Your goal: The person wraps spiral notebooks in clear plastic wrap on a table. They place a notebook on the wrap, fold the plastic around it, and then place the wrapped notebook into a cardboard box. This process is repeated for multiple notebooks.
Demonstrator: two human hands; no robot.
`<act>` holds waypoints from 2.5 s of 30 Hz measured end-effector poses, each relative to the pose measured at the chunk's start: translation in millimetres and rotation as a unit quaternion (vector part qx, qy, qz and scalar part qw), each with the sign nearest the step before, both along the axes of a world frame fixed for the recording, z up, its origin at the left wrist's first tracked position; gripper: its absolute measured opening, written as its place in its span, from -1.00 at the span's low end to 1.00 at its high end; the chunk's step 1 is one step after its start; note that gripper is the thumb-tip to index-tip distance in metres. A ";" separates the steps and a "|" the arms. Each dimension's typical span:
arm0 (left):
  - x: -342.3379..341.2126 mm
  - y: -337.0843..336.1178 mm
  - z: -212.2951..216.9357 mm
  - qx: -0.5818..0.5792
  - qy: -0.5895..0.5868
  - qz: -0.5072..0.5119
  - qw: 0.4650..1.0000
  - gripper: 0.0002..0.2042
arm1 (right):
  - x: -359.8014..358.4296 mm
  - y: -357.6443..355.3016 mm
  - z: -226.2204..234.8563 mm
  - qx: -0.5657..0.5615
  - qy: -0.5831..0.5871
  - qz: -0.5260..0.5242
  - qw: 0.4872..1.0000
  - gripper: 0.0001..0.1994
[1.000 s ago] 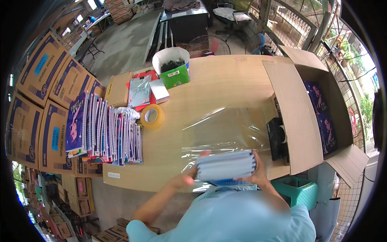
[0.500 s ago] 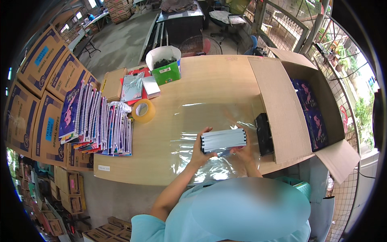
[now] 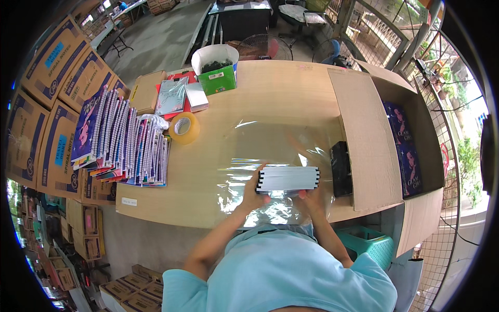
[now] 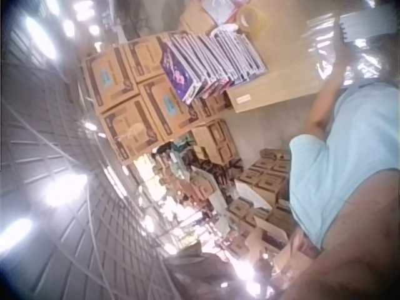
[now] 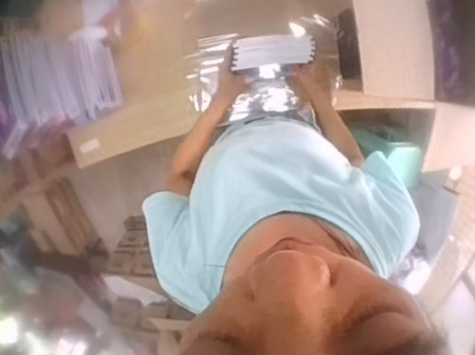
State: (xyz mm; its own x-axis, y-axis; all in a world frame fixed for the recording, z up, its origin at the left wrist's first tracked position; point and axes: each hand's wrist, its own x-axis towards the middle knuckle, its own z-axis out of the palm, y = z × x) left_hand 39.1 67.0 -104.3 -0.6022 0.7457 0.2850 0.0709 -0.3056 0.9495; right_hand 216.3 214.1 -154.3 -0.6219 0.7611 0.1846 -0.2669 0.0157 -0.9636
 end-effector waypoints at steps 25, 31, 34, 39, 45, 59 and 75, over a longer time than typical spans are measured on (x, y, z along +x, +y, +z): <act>68.3 -17.7 -38.1 -0.197 -0.345 0.096 0.913 -0.44 | -59.8 47.3 82.5 0.176 -0.452 0.072 0.872 -0.30; 81.3 -25.2 -30.9 -0.076 -0.626 0.045 0.775 -0.53 | -112.1 70.2 69.8 0.291 -0.483 0.223 0.795 -0.26; 80.1 -15.6 -23.8 -0.065 -0.658 0.050 0.749 -0.59 | -127.5 85.9 43.9 0.341 -0.499 0.216 0.767 -0.27; 75.9 -8.4 -11.4 -0.117 -0.694 0.065 0.708 -0.59 | -142.1 94.7 38.6 0.303 -0.521 0.286 0.745 -0.29; 83.8 -5.0 -23.2 -0.095 -0.724 0.097 0.676 -0.59 | -145.5 84.4 46.7 0.305 -0.509 0.267 0.759 -0.24; 81.5 -104.5 -29.1 -0.352 0.360 -0.022 0.864 -0.65 | -110.1 70.0 73.0 0.366 -0.337 0.073 0.864 -0.57; 29.7 -70.7 5.4 -0.481 0.338 -0.096 0.803 -0.74 | 33.5 -99.1 60.3 0.497 -0.316 -0.017 0.808 -0.68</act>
State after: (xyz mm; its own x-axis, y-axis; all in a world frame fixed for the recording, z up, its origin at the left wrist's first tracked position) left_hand 68.8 -3.7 -98.9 -0.3993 0.8775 -0.2658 0.7085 0.4793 0.5180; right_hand 249.9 115.0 -94.0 -0.8130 0.4504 0.3689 0.2897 0.8626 -0.4147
